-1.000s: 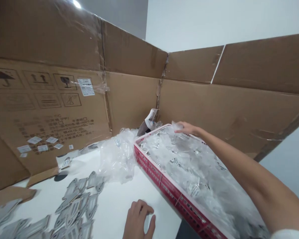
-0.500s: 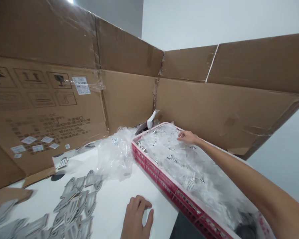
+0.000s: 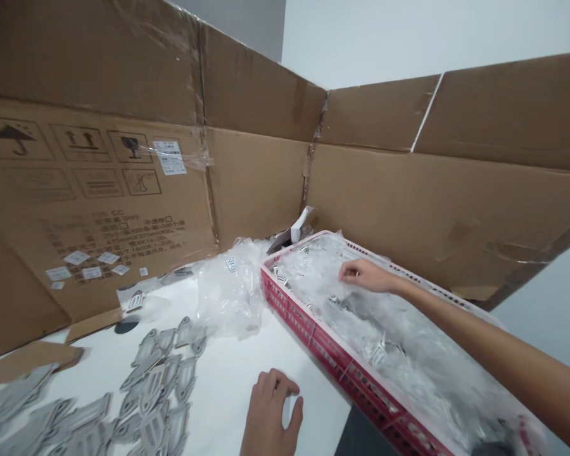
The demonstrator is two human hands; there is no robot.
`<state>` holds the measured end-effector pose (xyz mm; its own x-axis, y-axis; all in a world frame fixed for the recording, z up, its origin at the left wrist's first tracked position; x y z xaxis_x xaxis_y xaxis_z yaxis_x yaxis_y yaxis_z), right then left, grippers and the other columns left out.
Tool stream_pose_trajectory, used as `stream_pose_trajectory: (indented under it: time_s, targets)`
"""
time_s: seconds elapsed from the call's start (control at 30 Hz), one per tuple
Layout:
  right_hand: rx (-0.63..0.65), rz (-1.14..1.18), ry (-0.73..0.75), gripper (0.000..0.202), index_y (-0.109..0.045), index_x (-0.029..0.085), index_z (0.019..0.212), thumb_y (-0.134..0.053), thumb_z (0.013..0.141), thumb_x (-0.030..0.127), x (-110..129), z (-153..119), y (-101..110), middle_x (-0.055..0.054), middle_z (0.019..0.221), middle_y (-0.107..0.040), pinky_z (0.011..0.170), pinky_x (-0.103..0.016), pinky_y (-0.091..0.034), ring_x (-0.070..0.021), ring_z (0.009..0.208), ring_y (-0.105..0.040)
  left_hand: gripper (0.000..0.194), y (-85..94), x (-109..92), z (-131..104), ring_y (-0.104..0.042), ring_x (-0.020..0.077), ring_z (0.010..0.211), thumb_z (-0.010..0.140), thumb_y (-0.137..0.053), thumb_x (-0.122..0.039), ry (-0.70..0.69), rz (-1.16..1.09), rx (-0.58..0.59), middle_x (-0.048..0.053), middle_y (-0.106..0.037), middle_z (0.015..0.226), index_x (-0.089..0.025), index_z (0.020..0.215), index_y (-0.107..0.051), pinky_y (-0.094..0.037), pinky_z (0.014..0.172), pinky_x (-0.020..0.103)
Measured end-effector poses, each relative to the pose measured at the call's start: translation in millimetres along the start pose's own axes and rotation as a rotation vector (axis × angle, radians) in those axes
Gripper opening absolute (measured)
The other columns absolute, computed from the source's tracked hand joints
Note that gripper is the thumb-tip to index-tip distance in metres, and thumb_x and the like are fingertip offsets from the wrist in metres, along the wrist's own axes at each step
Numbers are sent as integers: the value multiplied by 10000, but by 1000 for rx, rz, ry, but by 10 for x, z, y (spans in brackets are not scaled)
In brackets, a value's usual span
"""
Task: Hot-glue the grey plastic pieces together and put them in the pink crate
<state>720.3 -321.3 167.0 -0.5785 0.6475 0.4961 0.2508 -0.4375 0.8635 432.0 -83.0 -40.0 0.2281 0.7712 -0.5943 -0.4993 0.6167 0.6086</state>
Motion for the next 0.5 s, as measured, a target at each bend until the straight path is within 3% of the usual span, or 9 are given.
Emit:
stream_pose_trajectory:
  time_s: [0.07, 0.13, 0.2, 0.27, 0.33, 0.4, 0.5]
  targets:
    - [4, -57, 43, 256, -799, 248, 830, -701, 840, 484, 82, -77, -127, -93, 923, -763, 850, -417, -593, -267, 859, -699, 219, 2, -7, -4, -585, 239, 955, 914, -599, -33, 5, -5, 17, 59, -640, 1012, -235, 966, -664, -451, 836, 402]
    - [-114, -110, 44, 282, -799, 252, 929, -650, 900, 490, 140, -125, -235, -138, 1077, -755, 1007, -517, -567, -331, 1046, -696, 212, 17, -3, -4, -585, 244, 963, 932, -582, -46, 13, -15, 51, 65, -644, 1018, -237, 973, -666, -460, 833, 408]
    - [-273, -170, 49, 379, -779, 251, 1143, -536, 1021, 516, 189, -173, -369, -173, 1289, -721, 1170, -599, -477, -375, 1287, -635, 203, 29, -1, -5, -590, 247, 968, 943, -586, -63, 13, -31, 85, 65, -646, 1024, -243, 984, -670, -468, 832, 411]
    - [-311, -222, 73, 499, -700, 262, 1406, -436, 1104, 558, 217, -233, -579, -162, 1555, -625, 1300, -610, -366, -367, 1502, -525, 211, 27, 0, -15, -593, 251, 978, 928, -598, -55, 21, -40, 89, 65, -644, 1028, -246, 986, -670, -472, 842, 416]
    - [-170, -237, 74, 624, -550, 289, 1632, -392, 1123, 614, 191, -301, -848, -105, 1764, -446, 1375, -572, -285, -337, 1645, -391, 230, 1, 4, -37, -591, 257, 986, 897, -613, -32, 45, -41, 64, 64, -638, 1022, -246, 969, -662, -468, 854, 425]
    - [-6, -233, 51, 725, -387, 290, 1756, -343, 1124, 644, 112, -368, -1084, -70, 1841, -301, 1410, -554, -219, -319, 1708, -273, 239, -48, 17, -68, -592, 262, 991, 870, -646, -27, 60, -55, 47, 61, -636, 1018, -248, 960, -656, -463, 858, 430]
    - [94, -246, 37, 773, -309, 292, 1791, -317, 1115, 667, -12, -386, -1206, -47, 1858, -241, 1423, -580, -128, -320, 1729, -198, 232, -134, 60, -120, -597, 267, 988, 850, -704, -58, 63, -77, 22, 59, -639, 1019, -254, 963, -655, -459, 851, 436]
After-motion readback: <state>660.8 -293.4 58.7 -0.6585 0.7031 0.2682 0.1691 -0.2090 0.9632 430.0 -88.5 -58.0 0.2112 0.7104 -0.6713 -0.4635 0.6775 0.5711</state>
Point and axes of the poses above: each hand's wrist, its own z-axis towards the middle knuckle, its own y-axis out of the back of the hand, x = y × z, the point moved 2 cm from there along z, towards the middle knuckle
